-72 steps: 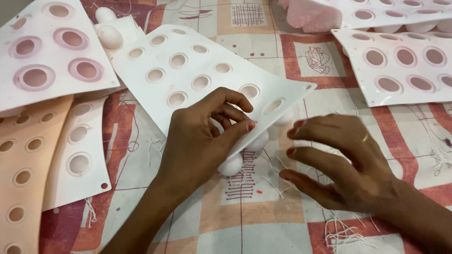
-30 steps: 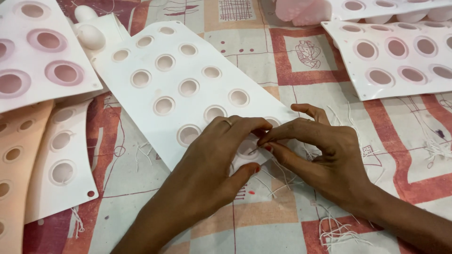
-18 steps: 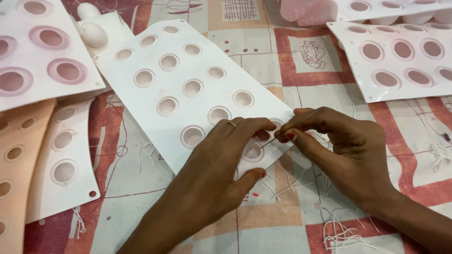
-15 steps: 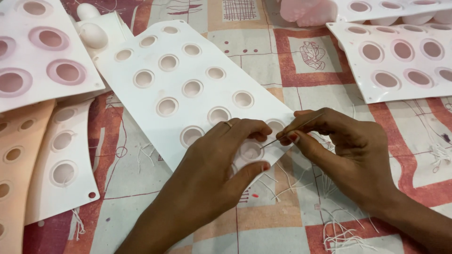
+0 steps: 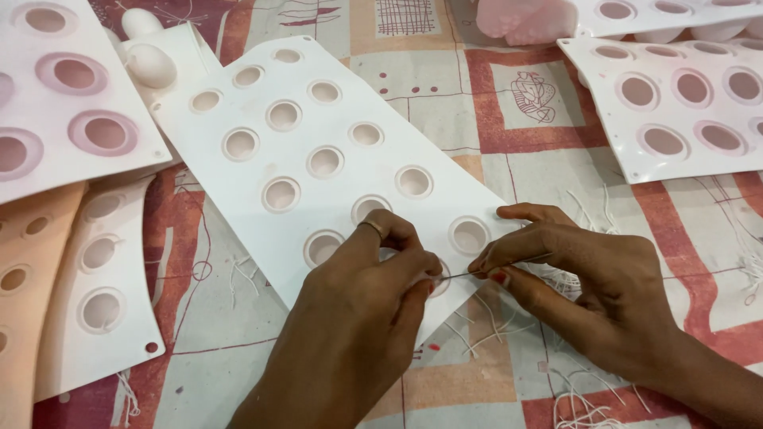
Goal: The recorder is threading a long needle with wick and passing it through the bottom of silicone candle molds to prepare them for pouring.
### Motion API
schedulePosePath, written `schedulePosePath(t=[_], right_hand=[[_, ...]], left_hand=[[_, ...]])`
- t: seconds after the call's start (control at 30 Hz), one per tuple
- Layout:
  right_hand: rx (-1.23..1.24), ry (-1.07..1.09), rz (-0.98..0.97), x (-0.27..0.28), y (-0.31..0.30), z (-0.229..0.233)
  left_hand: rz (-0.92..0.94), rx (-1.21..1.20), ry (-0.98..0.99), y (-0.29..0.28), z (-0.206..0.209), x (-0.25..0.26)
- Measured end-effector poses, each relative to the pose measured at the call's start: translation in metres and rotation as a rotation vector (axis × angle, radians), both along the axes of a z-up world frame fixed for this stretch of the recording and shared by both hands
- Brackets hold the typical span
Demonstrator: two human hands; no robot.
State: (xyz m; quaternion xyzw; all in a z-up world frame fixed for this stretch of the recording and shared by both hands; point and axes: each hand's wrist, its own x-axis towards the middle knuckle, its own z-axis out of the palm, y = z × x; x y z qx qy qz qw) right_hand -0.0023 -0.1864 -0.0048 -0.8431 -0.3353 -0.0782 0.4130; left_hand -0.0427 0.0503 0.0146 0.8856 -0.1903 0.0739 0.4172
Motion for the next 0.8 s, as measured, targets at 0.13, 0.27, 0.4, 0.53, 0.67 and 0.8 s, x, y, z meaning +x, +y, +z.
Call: schedulePosePath(t=[0.13,0.27,0.4,0.53,0.67,0.8], right_hand=[[0.023,-0.005,0.023,0.0,-0.001,0.0],[0.036,-0.016,0.052,0.0,-0.001,0.001],[0.015,-0.013,0.016,0.0,0.0,0.001],[0.049,-0.002,0.037,0.0,-0.001,0.0],[0.062,0.018,0.035,0.001,-0.002,-0.001],[0.078,-0.003,0.025,0.001,-0.003,-0.003]], left_hand=[[0.078,0.029,-0.047,-0.008,0.0,-0.001],[0.136,0.114,-0.105,-0.012,0.002,-0.001],[0.135,0.159,-0.098,-0.012,0.005,0.001],[0.135,0.222,-0.086,-0.01,-0.003,0.003],[0.136,0.312,-0.155,-0.014,0.005,0.005],[0.142,0.363,-0.135,-0.017,0.002,0.006]])
